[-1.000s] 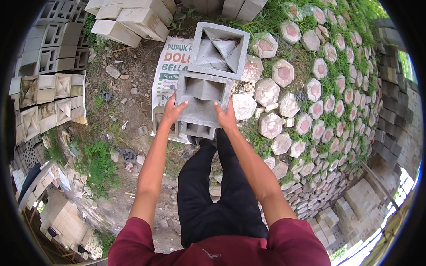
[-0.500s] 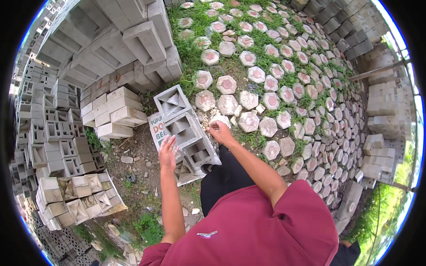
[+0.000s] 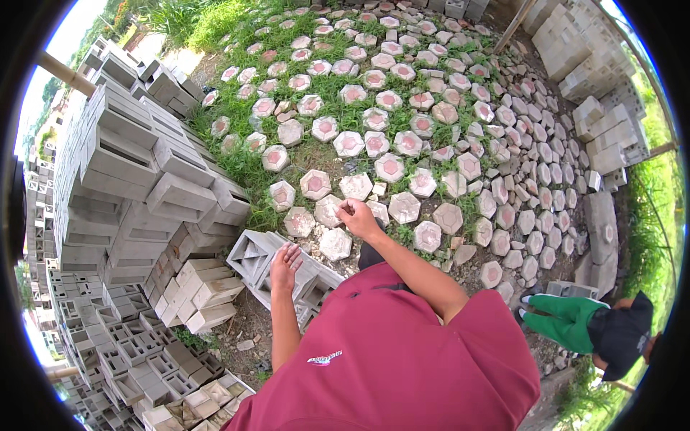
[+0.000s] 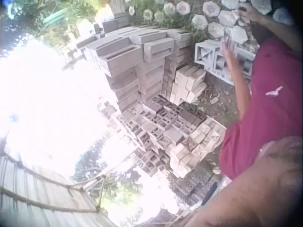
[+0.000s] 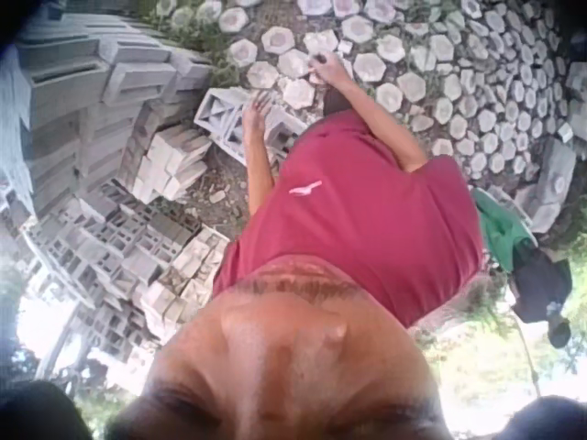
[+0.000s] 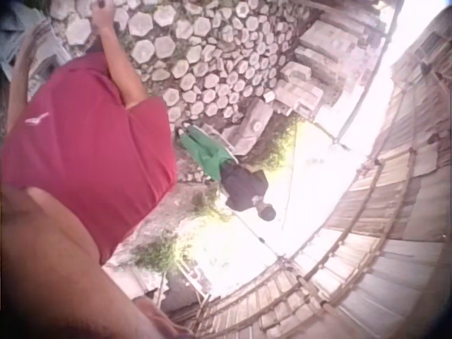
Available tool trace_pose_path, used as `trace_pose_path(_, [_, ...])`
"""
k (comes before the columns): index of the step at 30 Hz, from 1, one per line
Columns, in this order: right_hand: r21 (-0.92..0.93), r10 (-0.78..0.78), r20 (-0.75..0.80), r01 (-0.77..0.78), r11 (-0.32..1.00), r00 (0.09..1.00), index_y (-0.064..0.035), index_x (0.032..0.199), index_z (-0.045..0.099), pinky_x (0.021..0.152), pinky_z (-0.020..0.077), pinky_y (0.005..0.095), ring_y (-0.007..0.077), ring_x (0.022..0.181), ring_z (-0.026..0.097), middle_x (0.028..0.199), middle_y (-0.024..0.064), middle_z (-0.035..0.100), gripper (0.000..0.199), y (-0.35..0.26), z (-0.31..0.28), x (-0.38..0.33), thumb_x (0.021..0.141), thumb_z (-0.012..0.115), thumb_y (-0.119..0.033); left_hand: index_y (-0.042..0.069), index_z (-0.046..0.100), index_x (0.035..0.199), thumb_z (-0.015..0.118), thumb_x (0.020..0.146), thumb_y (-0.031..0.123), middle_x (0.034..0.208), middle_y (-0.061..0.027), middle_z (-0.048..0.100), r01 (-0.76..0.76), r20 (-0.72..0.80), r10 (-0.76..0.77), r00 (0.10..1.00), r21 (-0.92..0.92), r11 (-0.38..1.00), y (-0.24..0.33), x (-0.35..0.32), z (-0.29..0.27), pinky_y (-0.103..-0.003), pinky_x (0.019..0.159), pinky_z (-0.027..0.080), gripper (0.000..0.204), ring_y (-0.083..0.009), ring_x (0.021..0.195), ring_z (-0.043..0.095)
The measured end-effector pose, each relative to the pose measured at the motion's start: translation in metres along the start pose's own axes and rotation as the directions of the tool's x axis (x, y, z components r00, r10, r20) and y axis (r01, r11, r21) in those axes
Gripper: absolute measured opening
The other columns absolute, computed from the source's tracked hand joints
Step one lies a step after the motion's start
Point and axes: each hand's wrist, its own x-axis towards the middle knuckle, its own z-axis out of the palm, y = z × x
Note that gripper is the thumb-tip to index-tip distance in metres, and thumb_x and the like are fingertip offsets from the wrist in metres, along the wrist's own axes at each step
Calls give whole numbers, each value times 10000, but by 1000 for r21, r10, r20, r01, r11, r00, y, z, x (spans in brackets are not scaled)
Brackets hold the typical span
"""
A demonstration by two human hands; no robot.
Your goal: The person picks up concrete ventilation blocks from the ground by hand and stacks them one at a time on top of a vertical pillar of similar blocks.
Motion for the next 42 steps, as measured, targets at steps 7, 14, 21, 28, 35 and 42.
trace_pose_path(7, [-130, -61, -64, 52, 990, 996, 3, 857, 597, 610, 456, 242, 63, 655, 544, 734, 12, 617, 170, -70, -58, 93, 891, 628, -161, 30, 522, 1196, 491, 956, 220, 1109, -110, 633, -227, 116, 217, 969, 81, 971, 92, 95, 139, -343, 853, 478, 308, -195, 1015, 604])
trace_pose_path(14, [-136, -32, -213, 2, 991, 977, 21, 887, 613, 636, 477, 256, 85, 668, 574, 770, 42, 646, 192, -50, -101, 132, 880, 638, -169, 49, 571, 1140, 508, 957, 182, 1061, -72, 652, -257, 266, 199, 943, 202, 945, 109, 147, 208, -304, 806, 485, 235, -159, 967, 619])
trace_pose_path(21, [-58, 41, -427, -72, 996, 903, 20, 910, 628, 654, 479, 252, 85, 688, 585, 775, 36, 650, 189, -44, -107, 165, 865, 641, -163, 58, 582, 1134, 508, 957, 180, 1055, -72, 662, -135, 320, 25, 947, 326, 936, 140, 222, 238, -292, 782, 493, 228, -147, 953, 625])
trace_pose_path(28, [-61, -39, -660, -2, 998, 751, 39, 948, 652, 664, 481, 257, 103, 706, 615, 789, 64, 675, 231, -106, -116, 245, 874, 643, -179, 48, 593, 1129, 543, 945, 217, 1038, -62, 659, -358, 598, 18, 801, 455, 815, 255, 295, 319, -303, 835, 465, 254, -142, 950, 610])
trace_pose_path(35, [-96, -104, -714, 49, 994, 693, 35, 963, 663, 648, 471, 242, 72, 703, 596, 778, 59, 675, 262, -179, -120, 303, 897, 623, -215, 39, 595, 1120, 531, 958, 187, 1010, -39, 666, -508, 696, 10, 717, 513, 692, 341, 346, 404, -257, 797, 456, 229, -109, 936, 608])
trace_pose_path(42, [-64, -45, -710, -1, 998, 703, 30, 908, 654, 631, 472, 247, 79, 680, 599, 761, 60, 671, 229, -155, -184, 367, 878, 630, -196, 53, 594, 1124, 538, 946, 202, 1028, -58, 659, -405, 643, -68, 763, 557, 725, 306, 405, 465, -288, 793, 484, 239, -139, 944, 612])
